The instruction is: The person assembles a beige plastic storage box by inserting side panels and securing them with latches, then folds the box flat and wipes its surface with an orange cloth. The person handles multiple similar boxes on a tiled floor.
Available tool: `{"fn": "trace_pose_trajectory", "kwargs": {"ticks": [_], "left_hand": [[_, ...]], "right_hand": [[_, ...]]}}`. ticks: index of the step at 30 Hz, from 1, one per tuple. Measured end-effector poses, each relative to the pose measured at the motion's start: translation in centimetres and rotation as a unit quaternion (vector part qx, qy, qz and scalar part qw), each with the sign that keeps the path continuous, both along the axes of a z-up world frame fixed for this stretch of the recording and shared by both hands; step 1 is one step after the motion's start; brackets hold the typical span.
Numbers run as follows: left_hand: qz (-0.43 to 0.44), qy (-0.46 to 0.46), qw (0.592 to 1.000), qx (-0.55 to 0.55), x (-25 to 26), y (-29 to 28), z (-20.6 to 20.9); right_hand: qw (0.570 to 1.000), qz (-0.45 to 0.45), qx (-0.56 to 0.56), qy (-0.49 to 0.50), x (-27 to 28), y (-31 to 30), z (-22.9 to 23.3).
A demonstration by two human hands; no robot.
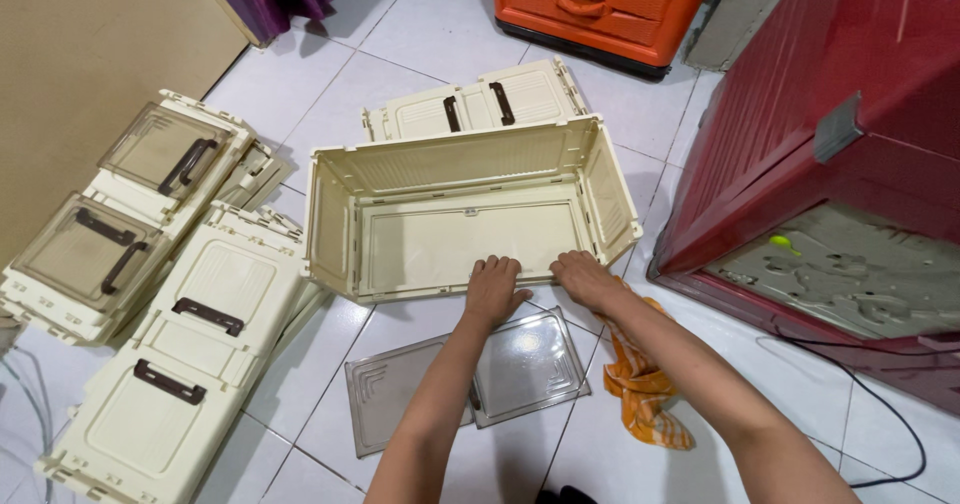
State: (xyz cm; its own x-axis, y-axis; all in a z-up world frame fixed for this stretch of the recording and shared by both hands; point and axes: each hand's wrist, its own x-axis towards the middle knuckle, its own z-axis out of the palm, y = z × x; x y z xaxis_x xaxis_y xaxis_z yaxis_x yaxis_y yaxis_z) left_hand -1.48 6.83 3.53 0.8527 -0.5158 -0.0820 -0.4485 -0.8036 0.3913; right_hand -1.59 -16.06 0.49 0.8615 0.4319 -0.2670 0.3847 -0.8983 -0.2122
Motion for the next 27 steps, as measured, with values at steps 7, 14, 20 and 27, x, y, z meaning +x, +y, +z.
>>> {"fn": "trace_pose_trajectory", "kwargs": {"ticks": [7, 14, 20, 27], "left_hand": [[0.067, -0.043, 0.995, 0.067, 0.1, 9.7, 1.4], [0.045, -0.021, 0.991, 0.125, 0.5, 18.8, -1.8], [0.053, 0.009, 0.991, 0.125, 1.3, 19.0, -2.9], [0.000, -0.066, 0.988, 0.139, 1.1, 19.5, -1.5]], "right_hand": [[1.000, -0.008, 0.014, -0.021, 0.0, -1.0, 0.7], [0.999, 0.010, 0.015, -0.049, 0.0, -2.1, 0.2], [0.998, 0.006, 0.008, -0.065, -0.3, -2.0, 0.8], [0.997, -0.006, 0.022, -0.075, -1.2, -1.8, 3.2]]}}
